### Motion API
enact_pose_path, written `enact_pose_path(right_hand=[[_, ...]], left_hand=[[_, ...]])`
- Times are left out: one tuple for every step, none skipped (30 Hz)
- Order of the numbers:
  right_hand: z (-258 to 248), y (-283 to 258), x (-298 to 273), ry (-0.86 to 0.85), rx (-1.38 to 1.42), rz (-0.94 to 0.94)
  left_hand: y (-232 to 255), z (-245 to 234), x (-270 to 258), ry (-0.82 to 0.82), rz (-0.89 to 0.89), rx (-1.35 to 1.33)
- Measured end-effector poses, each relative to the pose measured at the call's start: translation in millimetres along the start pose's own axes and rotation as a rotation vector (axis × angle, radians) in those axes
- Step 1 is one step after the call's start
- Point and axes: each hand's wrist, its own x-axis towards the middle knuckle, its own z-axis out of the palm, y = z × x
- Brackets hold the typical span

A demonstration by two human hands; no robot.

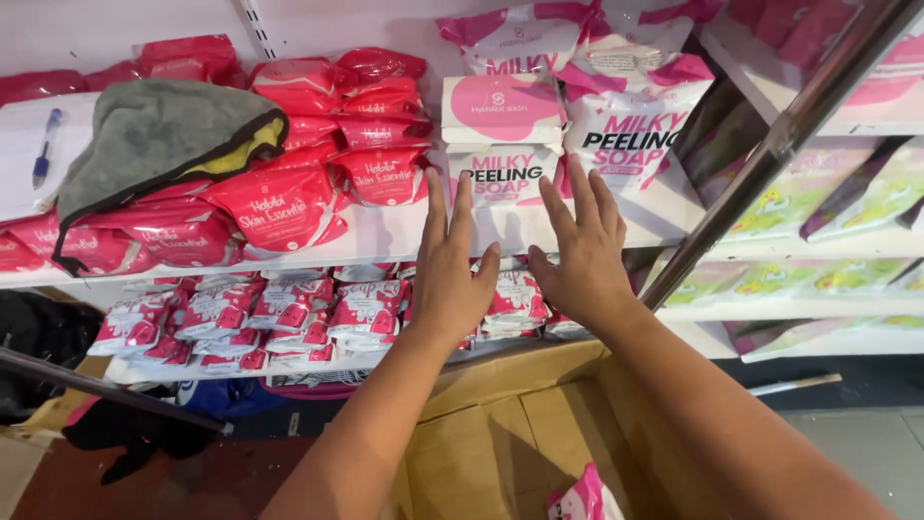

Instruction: The person removes packages of Milky Peeling Soap from a shelf and places them into a cardboard box. They then use a gray cloth to wipe the shelf surface before continuing to pack more soap packages into the box.

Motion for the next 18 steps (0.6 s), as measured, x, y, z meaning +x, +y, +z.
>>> enact_pose_path(right_hand=[[-1,8,5,0.001,0.006,-0.005],[-1,15,12,0.010,0.004,-0.018],[-2,22,19,0.019,0.002,-0.030],[0,27,27,0.023,0.005,-0.034],[1,31,36,0.025,0.012,-0.025],[4,35,45,0.029,0.017,-0.016],[9,39,53,0.035,0.019,-0.020],[15,43,60,0.033,0.015,-0.025],[21,47,67,0.032,0.011,-0.030],[36,59,68,0.036,0.013,-0.033],[51,71,69,-0.045,0.109,0.017],[67,83,72,-0.125,0.205,0.063],[62,77,75,-0.121,0.207,0.057],[57,71,76,-0.117,0.148,0.101],[52,65,76,-0.113,0.089,0.144],[53,66,80,-0.111,0.092,0.139],[53,66,83,-0.083,0.218,0.199],[54,66,85,-0.058,0.346,0.259]], left_hand=[[1,6,4,0.004,-0.002,0.007],[1,11,9,0.042,0.012,0.044],[1,15,15,0.080,0.027,0.082],[-4,22,21,0.084,0.029,0.087],[-9,29,28,0.133,0.008,0.083],[-16,35,36,0.184,-0.012,0.078],[-22,41,46,0.188,-0.008,0.082],[-28,47,55,0.194,-0.089,0.021],[-35,53,63,0.199,-0.170,-0.041],[-53,70,68,0.202,-0.167,-0.038],[-71,87,74,0.210,-0.162,-0.115],[-89,103,81,0.219,-0.156,-0.191],[-78,101,83,0.225,-0.152,-0.187],[-68,99,85,0.237,-0.210,-0.206],[-58,98,86,0.250,-0.269,-0.225],[-57,100,86,0.255,-0.267,-0.222],[-56,102,86,0.308,-0.239,-0.227],[-55,104,84,0.361,-0.212,-0.230]])
